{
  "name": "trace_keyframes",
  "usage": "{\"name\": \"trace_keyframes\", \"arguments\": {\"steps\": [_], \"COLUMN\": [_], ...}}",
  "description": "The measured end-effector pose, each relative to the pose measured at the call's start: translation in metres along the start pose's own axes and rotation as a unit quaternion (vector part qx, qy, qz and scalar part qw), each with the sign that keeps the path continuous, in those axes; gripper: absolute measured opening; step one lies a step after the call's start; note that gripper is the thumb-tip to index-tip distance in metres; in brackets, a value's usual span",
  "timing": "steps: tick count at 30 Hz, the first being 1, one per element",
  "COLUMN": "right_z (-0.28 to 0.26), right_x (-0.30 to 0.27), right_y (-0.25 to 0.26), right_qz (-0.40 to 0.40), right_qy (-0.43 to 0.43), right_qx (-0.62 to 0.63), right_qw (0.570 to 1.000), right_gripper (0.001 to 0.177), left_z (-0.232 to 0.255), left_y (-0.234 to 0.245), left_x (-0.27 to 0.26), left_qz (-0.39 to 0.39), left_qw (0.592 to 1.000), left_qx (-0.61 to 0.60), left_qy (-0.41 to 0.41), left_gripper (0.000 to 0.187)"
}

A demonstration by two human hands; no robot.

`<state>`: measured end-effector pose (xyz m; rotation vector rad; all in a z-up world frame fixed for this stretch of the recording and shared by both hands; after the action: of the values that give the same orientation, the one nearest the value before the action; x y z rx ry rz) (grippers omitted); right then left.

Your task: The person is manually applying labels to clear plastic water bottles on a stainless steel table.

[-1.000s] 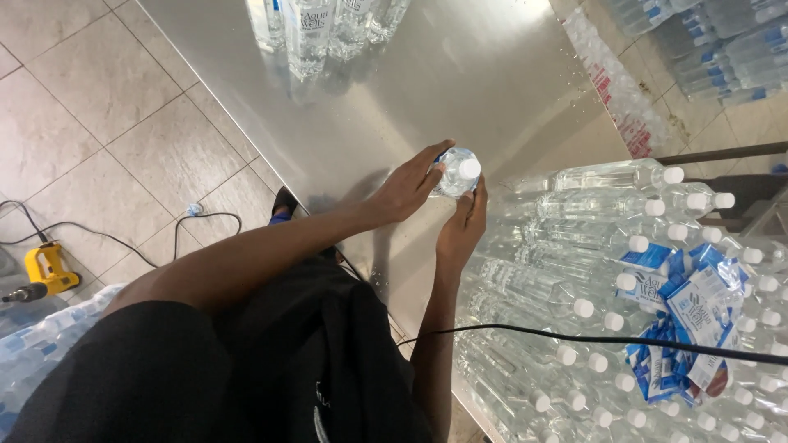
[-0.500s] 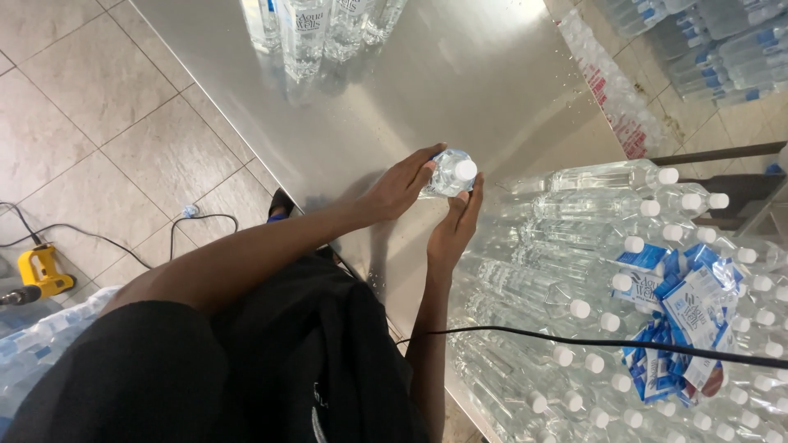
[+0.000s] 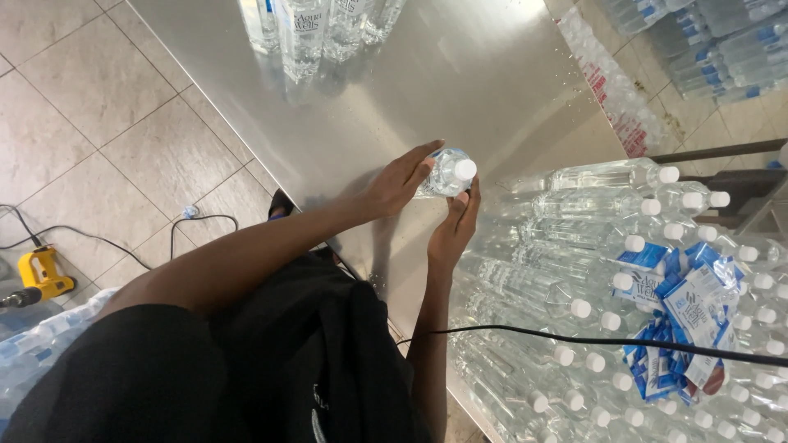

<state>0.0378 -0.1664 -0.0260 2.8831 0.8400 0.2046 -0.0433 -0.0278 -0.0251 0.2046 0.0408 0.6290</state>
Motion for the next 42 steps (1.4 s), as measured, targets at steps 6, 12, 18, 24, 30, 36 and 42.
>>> {"name": "trace_keyframes", "arguments": {"steps": [6, 12, 18, 24, 30, 36, 42], "right_z": [0.005, 0.021, 0.037, 0.069, 0.082, 0.077, 0.072], "right_x": [-0.006, -0.003, -0.003, 0.007, 0.011, 0.016, 0.050], "right_y": [-0.002, 0.004, 0.001, -0.015, -0.012, -0.024, -0.074], "right_qz": [0.010, -0.011, -0.079, -0.111, -0.058, -0.049, -0.118], "right_qy": [0.000, 0.025, 0.003, -0.066, -0.099, -0.095, -0.096], "right_qx": [0.016, 0.047, 0.086, -0.017, -0.087, -0.088, -0.075], "right_qw": [1.000, 0.998, 0.993, 0.991, 0.990, 0.990, 0.985], "right_gripper": [0.053, 0.057, 0.115, 0.117, 0.095, 0.092, 0.096], "left_z": [-0.004, -0.055, -0.055, -0.027, -0.028, -0.034, -0.051], "left_y": [0.002, -0.004, 0.006, 0.026, 0.033, 0.039, 0.078], "left_x": [-0.004, 0.013, 0.028, 0.028, 0.032, 0.034, 0.031], "left_qz": [0.001, 0.040, 0.041, -0.054, -0.065, -0.038, 0.039], "left_qw": [1.000, 0.997, 0.991, 0.980, 0.966, 0.956, 0.962], "left_qx": [-0.007, 0.037, 0.087, 0.131, 0.188, 0.235, 0.236], "left_qy": [-0.005, -0.055, -0.092, -0.142, -0.164, -0.171, -0.130], "left_gripper": [0.058, 0.033, 0.012, 0.008, 0.011, 0.013, 0.013]}}
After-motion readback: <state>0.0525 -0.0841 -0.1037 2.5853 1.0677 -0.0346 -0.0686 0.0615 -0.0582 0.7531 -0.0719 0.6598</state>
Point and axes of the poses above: each hand's wrist, its own x-axis towards the middle knuckle, its own y-axis out of the back of the hand, z = x × y, the point moved 1 cm from there along x, towards the middle knuckle, and after that the axes turned 8 degrees about x, right-handed, at the moved point
